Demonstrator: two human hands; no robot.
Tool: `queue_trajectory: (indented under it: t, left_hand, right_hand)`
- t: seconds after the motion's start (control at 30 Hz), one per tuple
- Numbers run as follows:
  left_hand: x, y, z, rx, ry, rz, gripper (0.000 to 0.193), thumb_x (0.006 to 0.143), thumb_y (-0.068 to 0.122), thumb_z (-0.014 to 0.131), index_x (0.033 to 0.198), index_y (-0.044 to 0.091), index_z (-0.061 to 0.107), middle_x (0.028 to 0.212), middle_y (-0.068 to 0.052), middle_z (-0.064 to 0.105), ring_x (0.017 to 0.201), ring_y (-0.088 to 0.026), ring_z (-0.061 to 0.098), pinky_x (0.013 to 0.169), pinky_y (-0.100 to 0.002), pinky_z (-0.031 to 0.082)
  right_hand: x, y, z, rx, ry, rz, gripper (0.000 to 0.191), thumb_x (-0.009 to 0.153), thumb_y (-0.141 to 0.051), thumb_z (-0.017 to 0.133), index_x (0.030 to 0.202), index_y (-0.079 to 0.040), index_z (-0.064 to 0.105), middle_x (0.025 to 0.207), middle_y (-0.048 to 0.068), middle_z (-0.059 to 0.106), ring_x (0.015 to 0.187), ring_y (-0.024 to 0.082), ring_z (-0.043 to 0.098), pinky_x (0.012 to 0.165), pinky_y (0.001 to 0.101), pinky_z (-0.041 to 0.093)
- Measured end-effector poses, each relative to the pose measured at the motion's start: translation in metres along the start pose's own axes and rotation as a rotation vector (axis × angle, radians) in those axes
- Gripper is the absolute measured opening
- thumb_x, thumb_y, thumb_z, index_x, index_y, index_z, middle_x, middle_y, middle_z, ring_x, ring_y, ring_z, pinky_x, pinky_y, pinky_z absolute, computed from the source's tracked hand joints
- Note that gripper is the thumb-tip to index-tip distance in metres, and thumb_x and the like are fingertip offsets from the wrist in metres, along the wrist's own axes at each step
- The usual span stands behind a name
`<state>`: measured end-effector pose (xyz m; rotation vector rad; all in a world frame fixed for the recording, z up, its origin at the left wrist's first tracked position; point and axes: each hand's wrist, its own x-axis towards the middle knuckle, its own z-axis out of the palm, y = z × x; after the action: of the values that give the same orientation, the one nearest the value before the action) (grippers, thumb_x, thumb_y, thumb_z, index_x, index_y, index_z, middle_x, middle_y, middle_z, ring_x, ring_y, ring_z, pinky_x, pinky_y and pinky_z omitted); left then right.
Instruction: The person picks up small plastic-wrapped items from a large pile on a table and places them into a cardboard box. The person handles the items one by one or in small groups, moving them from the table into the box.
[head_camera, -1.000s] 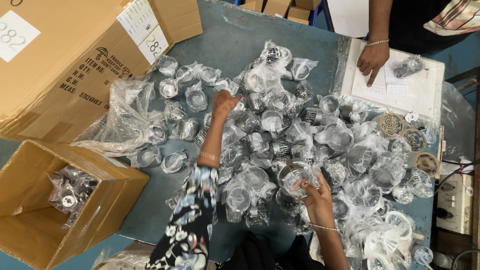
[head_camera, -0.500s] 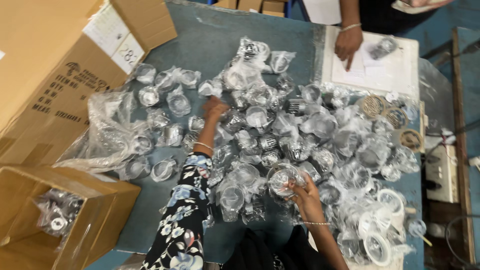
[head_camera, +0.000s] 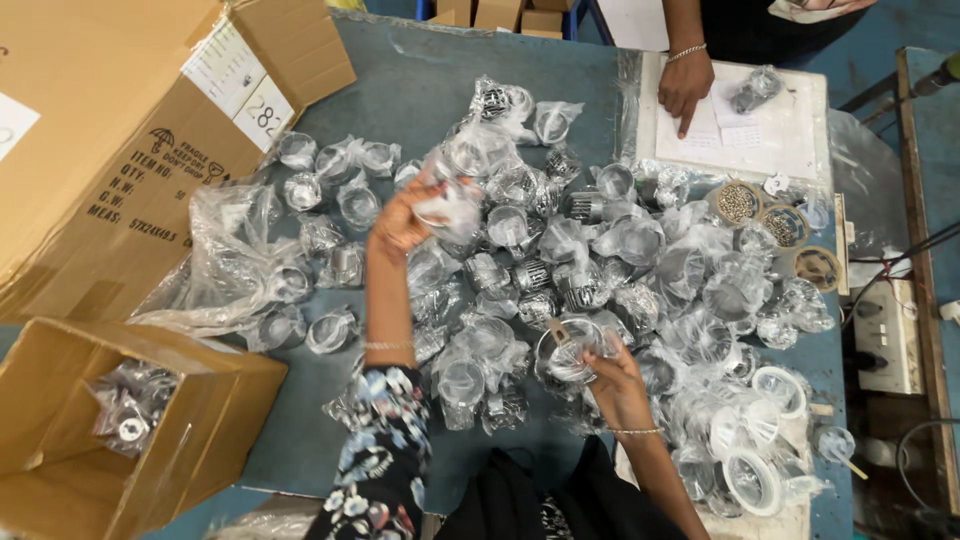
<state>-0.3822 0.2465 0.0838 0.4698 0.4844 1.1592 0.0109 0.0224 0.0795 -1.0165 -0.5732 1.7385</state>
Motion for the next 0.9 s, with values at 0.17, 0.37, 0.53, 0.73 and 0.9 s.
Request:
queue_trajectory:
  t: [0.17,0.37,0.53,0.73,0.9]
  left_hand:
    - [-0.043,-0.098,0.080,0.090,0.083,-0.047,0.089,0.094,0.009,0.075,0.169,0.017,0.028,0.129,-0.010,0.059,0.110,-0.024,0.065,0.077,-0.050,0.063]
    - [-0.087,-0.194,0.172,0.133,0.060,-0.132,0.083,0.096,0.021,0.071,0.164,0.017,0.024,0.133,-0.014,0.061,0.115,-0.027,0.065,0.081,-0.047,0.062]
    - [-0.120,-0.228,0.229,0.166,0.023,-0.153,0.079,0.098,0.031,0.067,0.162,0.018,0.023,0.136,-0.016,0.062,0.120,-0.029,0.065,0.086,-0.047,0.061]
    - [-0.148,-0.256,0.262,0.051,-0.074,-0.183,0.080,0.101,0.037,0.065,0.160,0.010,0.019,0.135,-0.023,0.064,0.124,-0.034,0.067,0.091,-0.047,0.063]
    - [-0.166,-0.292,0.272,0.178,0.053,-0.300,0.091,0.095,0.040,0.064,0.164,0.029,0.007,0.130,-0.019,0.064,0.113,-0.029,0.068,0.077,-0.041,0.062]
  right_hand:
    - [-0.013,-0.002,-0.003,0.102,0.063,0.095,0.053,0.086,-0.002,0.053,0.139,-0.009,0.047,0.113,0.011,0.071,0.100,0.022,0.070,0.086,0.0400,0.059]
    - [-0.056,-0.001,-0.046,0.326,-0.134,-0.192,0.019,0.106,-0.012,0.063,0.122,-0.002,0.059,0.096,0.006,0.067,0.083,0.016,0.063,0.072,0.0332,0.052]
    - [-0.105,-0.016,-0.074,0.361,0.041,-0.119,0.025,0.101,-0.029,0.061,0.098,-0.005,0.065,0.085,0.004,0.068,0.075,0.016,0.065,0.063,0.0331,0.052]
    - [-0.164,-0.050,-0.081,0.196,0.092,-0.168,0.037,0.091,-0.019,0.065,0.126,-0.010,0.057,0.103,0.001,0.068,0.085,0.013,0.068,0.065,0.0333,0.054]
    - [-0.210,-0.080,-0.085,-0.503,-0.191,-0.285,0.068,0.085,-0.004,0.069,0.149,-0.005,0.045,0.124,0.005,0.062,0.100,0.012,0.063,0.084,0.0273,0.053]
